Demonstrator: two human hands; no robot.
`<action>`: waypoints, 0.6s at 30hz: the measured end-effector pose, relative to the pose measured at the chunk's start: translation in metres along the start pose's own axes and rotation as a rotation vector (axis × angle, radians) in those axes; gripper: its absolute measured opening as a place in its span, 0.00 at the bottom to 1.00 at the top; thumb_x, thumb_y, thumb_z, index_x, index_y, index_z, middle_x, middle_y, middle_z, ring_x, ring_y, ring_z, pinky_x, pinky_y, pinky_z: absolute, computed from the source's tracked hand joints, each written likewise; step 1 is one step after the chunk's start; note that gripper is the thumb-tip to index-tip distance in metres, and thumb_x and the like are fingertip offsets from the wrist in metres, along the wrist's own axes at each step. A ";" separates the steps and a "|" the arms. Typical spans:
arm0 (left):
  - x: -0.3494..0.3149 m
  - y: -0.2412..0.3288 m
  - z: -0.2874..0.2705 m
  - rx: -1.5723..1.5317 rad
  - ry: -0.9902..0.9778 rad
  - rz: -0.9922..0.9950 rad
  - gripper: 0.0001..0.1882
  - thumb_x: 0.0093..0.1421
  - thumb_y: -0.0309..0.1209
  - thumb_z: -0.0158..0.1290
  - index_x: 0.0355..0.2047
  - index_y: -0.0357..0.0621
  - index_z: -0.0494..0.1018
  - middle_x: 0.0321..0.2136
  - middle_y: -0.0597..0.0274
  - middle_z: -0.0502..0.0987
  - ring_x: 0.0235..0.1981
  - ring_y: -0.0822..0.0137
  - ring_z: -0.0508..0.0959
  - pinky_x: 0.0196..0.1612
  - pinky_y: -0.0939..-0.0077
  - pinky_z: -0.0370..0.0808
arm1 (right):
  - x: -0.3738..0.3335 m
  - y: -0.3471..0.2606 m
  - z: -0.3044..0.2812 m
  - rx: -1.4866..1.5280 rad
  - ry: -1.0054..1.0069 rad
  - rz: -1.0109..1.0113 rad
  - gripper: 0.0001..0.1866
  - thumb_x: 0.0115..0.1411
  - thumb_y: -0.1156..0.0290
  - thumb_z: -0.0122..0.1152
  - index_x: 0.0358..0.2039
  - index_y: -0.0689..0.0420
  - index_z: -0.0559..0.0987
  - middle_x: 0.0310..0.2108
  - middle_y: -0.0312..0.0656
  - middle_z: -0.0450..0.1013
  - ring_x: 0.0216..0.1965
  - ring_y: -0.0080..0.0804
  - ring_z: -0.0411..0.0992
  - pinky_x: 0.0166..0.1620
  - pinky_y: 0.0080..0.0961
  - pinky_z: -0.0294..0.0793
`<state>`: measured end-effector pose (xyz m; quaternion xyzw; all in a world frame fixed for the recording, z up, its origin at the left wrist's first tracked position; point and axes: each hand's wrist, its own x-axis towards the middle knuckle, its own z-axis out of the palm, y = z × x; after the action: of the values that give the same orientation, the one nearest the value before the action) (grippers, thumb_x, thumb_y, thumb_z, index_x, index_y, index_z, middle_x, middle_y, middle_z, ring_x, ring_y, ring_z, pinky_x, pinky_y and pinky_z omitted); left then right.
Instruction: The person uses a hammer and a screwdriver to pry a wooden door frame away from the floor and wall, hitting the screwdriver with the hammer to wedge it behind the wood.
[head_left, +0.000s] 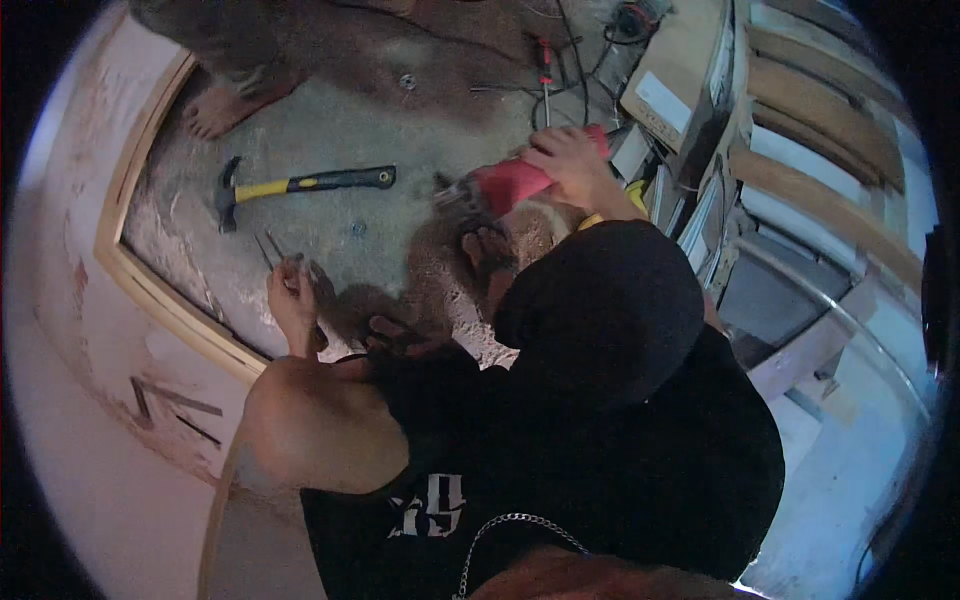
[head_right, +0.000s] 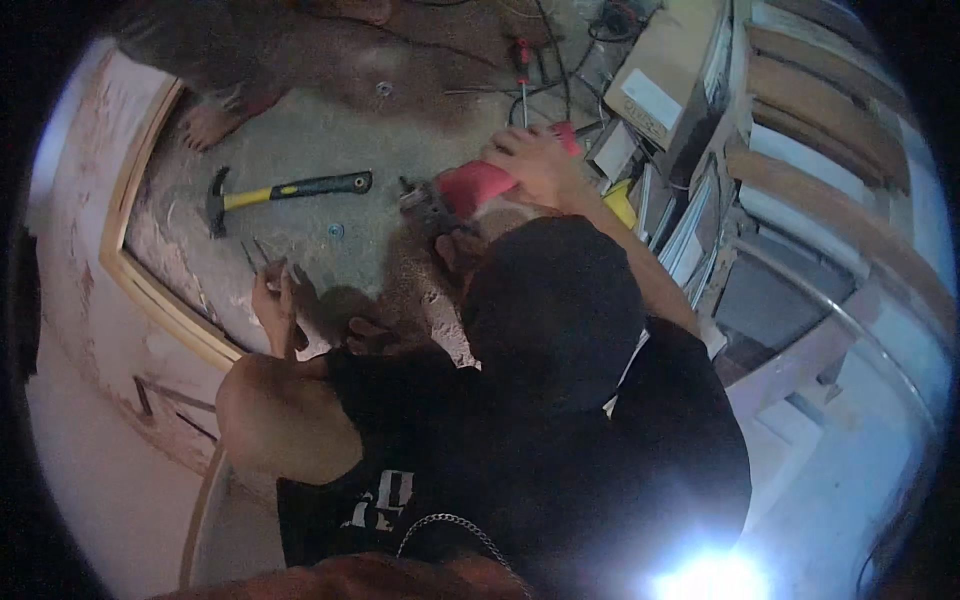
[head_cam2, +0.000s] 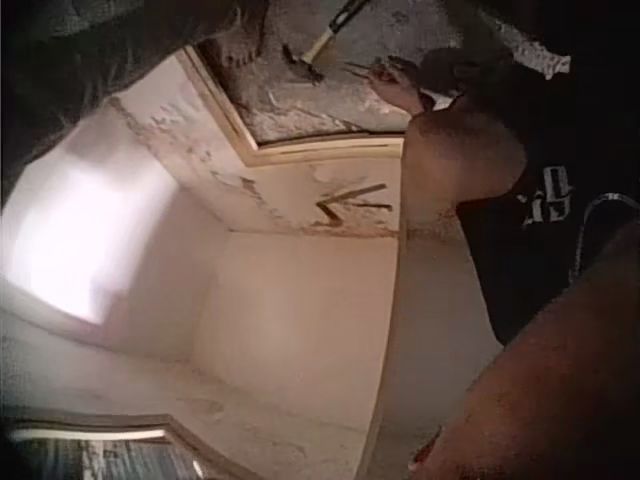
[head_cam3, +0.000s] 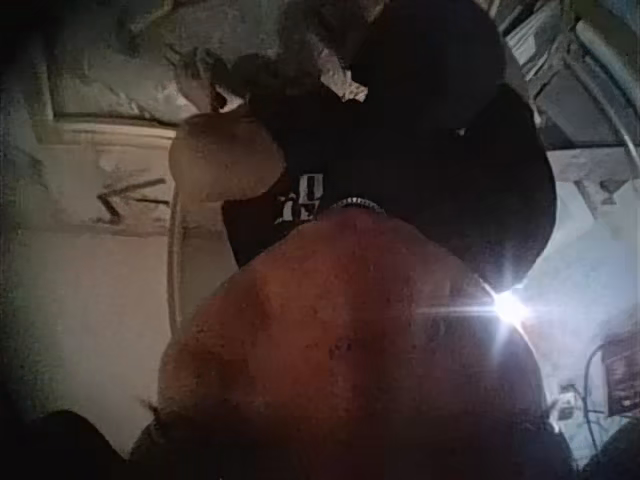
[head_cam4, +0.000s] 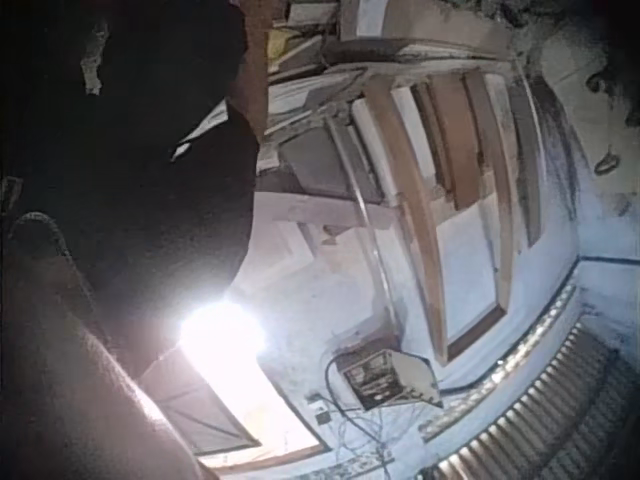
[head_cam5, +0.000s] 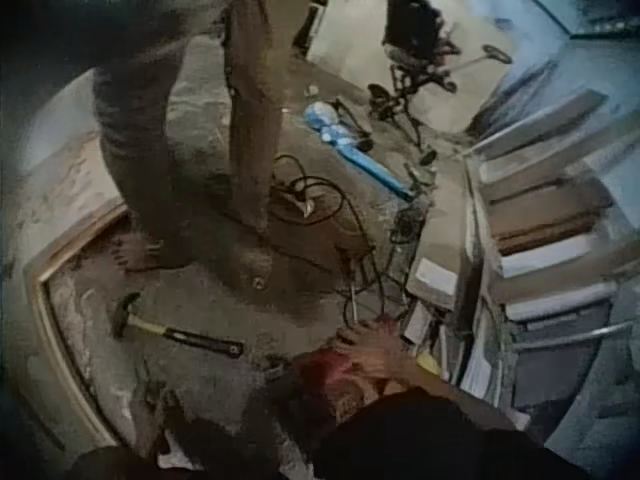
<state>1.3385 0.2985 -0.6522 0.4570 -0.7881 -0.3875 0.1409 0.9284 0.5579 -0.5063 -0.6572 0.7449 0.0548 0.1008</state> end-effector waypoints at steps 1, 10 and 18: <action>-0.002 0.000 0.009 0.067 0.001 0.018 0.19 0.62 0.41 0.53 0.45 0.38 0.74 0.38 0.45 0.74 0.40 0.48 0.75 0.41 0.59 0.72 | -0.020 0.012 -0.012 -0.032 0.036 0.039 0.36 0.39 0.60 0.73 0.51 0.48 0.71 0.48 0.42 0.68 0.55 0.43 0.66 0.54 0.45 0.64; -0.013 -0.002 0.011 0.275 0.011 -0.021 0.26 0.62 0.45 0.52 0.53 0.39 0.67 0.45 0.42 0.69 0.45 0.41 0.73 0.47 0.53 0.71 | -0.040 0.069 -0.006 -0.040 0.238 0.060 0.30 0.40 0.65 0.67 0.48 0.48 0.73 0.48 0.44 0.69 0.53 0.45 0.67 0.56 0.49 0.59; -0.032 0.045 0.003 0.314 0.104 -0.151 0.24 0.62 0.41 0.53 0.53 0.39 0.66 0.45 0.46 0.70 0.46 0.47 0.73 0.46 0.58 0.72 | 0.013 0.064 0.084 0.007 -0.031 -0.006 0.36 0.43 0.57 0.74 0.53 0.49 0.71 0.52 0.42 0.68 0.57 0.40 0.65 0.62 0.48 0.56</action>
<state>1.3261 0.3391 -0.6169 0.5505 -0.7941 -0.2451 0.0788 0.8703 0.5720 -0.5944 -0.6582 0.7414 0.0622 0.1148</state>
